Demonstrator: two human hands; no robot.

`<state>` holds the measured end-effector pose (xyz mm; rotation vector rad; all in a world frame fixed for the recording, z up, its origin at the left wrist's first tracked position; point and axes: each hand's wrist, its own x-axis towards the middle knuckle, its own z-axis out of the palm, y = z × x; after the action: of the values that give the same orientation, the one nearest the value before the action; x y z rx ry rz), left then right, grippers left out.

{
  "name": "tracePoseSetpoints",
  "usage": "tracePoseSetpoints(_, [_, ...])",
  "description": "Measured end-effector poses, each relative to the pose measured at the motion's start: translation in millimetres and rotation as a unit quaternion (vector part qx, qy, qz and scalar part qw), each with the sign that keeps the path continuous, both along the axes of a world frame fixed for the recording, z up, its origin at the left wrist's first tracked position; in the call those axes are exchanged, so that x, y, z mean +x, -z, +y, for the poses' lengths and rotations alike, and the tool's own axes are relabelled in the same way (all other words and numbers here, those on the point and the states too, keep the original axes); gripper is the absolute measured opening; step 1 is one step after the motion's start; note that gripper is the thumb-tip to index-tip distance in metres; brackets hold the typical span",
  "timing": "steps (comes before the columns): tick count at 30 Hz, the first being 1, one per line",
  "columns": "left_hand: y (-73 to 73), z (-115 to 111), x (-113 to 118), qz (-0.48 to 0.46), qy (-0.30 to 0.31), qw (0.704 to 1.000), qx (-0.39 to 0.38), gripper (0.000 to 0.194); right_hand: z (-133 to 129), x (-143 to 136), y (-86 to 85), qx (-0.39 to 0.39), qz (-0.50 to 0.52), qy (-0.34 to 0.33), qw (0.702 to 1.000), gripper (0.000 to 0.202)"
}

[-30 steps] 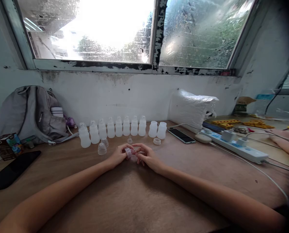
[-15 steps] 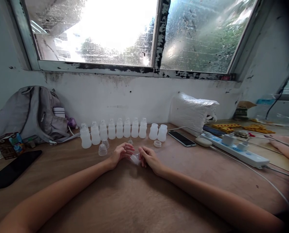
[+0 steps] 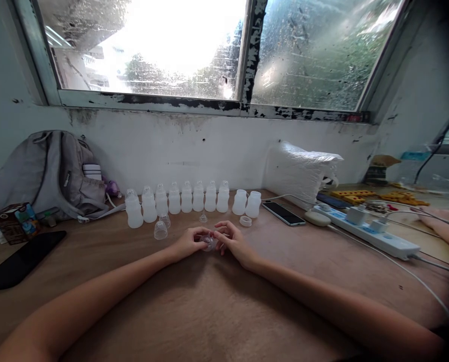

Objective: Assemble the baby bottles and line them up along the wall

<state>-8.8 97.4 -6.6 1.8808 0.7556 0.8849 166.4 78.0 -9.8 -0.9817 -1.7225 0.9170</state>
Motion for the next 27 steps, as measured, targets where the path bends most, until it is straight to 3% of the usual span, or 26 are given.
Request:
tracePoseSetpoints(2, [-0.2, -0.9, 0.0, 0.018, -0.011, 1.0, 0.008, 0.026, 12.5, 9.9, -7.1, 0.109, -0.132, 0.058, 0.983, 0.024])
tracePoseSetpoints(3, [-0.4, -1.4, 0.0, 0.028, -0.021, 0.999, 0.013, 0.025, 21.6, 16.8, -13.6, 0.174, -0.221, 0.101, 0.954, 0.024])
tracePoseSetpoints(6, [-1.1, -1.6, 0.2, 0.044, -0.05, 0.997, 0.027, 0.023, 55.2, 41.2, -42.6, 0.289, -0.465, 0.227, 0.805, 0.022])
tracePoseSetpoints(8, [-1.5, -1.1, 0.0, 0.037, -0.077, 0.996, 0.036, 0.022, 77.8, 56.9, -62.2, 0.282, -0.476, 0.298, 0.778, 0.031])
tracePoseSetpoints(10, [-1.7, -0.6, -0.3, 0.029, -0.12, 0.991, 0.047, 0.02, 96.9, 69.6, -74.2, 0.226, -0.526, 0.386, 0.723, 0.046])
tracePoseSetpoints(12, [-1.7, -0.4, -0.8, 0.021, -0.161, 0.985, 0.055, 0.018, 111.2, 78.7, -76.2, 0.16, -0.587, 0.386, 0.693, 0.054])
tracePoseSetpoints(15, [-1.5, -0.3, -1.2, -0.012, -0.186, 0.981, 0.047, 0.019, 122.9, 85.5, -67.0, 0.102, -0.601, 0.353, 0.71, 0.053])
tracePoseSetpoints(19, [0.6, 3.0, -0.9, -0.107, -0.183, 0.977, -0.011, 0.023, 115.8, 83.7, -56.2, 0.224, -0.492, 0.327, 0.775, 0.043])
tracePoseSetpoints(23, [4.0, 8.5, -0.8, -0.151, -0.178, 0.971, -0.049, 0.027, 75.6, 72.0, -48.8, 0.339, -0.405, 0.261, 0.808, 0.037])
tracePoseSetpoints(27, [4.0, 7.9, -0.6, -0.161, -0.145, 0.974, -0.064, 0.028, 20.8, 52.8, -28.2, 0.409, -0.416, 0.139, 0.8, 0.04])
